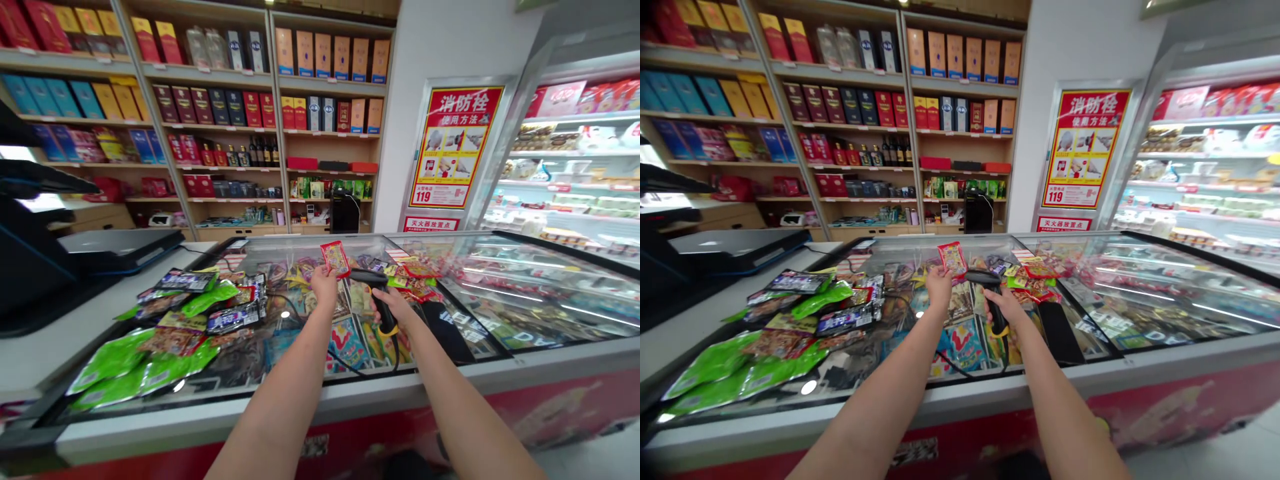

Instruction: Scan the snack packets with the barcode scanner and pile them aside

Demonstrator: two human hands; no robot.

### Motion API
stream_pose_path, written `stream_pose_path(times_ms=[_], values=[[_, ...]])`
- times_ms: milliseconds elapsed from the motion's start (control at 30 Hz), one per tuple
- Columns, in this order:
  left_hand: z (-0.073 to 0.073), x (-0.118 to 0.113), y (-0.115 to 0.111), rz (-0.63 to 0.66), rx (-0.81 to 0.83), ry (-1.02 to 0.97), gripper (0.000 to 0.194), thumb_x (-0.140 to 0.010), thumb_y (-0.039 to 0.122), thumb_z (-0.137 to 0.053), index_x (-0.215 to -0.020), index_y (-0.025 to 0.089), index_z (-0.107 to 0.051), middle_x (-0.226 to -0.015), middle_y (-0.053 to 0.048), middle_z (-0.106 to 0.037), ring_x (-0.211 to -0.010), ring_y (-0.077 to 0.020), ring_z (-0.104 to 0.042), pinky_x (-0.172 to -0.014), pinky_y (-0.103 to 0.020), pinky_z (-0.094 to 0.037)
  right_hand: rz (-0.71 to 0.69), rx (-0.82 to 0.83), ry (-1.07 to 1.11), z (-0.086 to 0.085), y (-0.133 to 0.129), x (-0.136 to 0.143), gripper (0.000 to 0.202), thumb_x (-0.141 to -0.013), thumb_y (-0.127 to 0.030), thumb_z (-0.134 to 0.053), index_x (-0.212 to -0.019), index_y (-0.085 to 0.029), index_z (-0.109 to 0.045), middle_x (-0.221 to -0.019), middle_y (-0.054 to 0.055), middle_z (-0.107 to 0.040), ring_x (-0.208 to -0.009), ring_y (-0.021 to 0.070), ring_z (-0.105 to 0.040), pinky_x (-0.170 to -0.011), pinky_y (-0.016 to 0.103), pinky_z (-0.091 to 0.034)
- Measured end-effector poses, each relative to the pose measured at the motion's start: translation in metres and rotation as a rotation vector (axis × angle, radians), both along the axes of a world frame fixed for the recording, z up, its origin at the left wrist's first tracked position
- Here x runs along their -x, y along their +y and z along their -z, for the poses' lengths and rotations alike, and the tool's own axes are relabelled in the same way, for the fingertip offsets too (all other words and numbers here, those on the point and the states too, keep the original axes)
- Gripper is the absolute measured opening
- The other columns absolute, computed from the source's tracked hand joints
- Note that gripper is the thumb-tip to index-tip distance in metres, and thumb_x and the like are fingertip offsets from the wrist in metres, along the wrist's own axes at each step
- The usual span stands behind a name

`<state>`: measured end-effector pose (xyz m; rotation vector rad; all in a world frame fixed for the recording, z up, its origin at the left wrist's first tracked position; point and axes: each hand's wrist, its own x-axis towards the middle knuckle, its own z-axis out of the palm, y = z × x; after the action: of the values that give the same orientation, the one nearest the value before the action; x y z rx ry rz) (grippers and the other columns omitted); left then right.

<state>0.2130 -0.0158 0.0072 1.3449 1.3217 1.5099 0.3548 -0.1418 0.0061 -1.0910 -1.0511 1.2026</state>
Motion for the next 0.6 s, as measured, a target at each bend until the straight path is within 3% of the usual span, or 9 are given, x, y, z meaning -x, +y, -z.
stream_pose_path(times_ms=[200,400,600], values=[[-0.011,0.093,0.004,-0.121,-0.060,0.068,0.014,-0.075,0.016,-0.060,-0.088,0.016,-0.064,-0.088,-0.007,-0.073,-0.085,-0.0184,-0.070,-0.077,-0.028,-0.053,-0.156,-0.018,-0.027,-0.017,0.027,0.060,0.044,-0.064,-0.051,-0.074,-0.083,-0.020,-0.050,-0.052,-0.006,-0.057,-0.036,0.0111,-0.052,-0.038,0.025,-0.048],[-0.030,0.206,-0.006,-0.403,-0.107,0.311,0.017,-0.076,0.022,-0.058,-0.090,0.017,-0.066,-0.094,-0.007,-0.073,-0.088,-0.0215,-0.068,-0.084,-0.033,-0.051,-0.366,-0.049,-0.076,-0.027,0.056,0.147,0.045,-0.063,-0.054,-0.073,-0.079,-0.020,-0.047,-0.052,-0.006,-0.057,-0.036,0.0111,-0.052,-0.038,0.025,-0.047],[-0.040,0.283,-0.016,-0.497,0.088,0.547,0.024,-0.078,0.026,-0.056,-0.100,0.020,-0.066,-0.094,-0.008,-0.073,-0.093,-0.0264,-0.067,-0.086,-0.039,-0.048,-0.501,-0.059,-0.085,-0.023,0.073,0.218,0.046,-0.065,-0.053,-0.072,-0.085,-0.020,-0.047,-0.052,-0.006,-0.057,-0.037,0.0107,-0.051,-0.038,0.025,-0.046]])
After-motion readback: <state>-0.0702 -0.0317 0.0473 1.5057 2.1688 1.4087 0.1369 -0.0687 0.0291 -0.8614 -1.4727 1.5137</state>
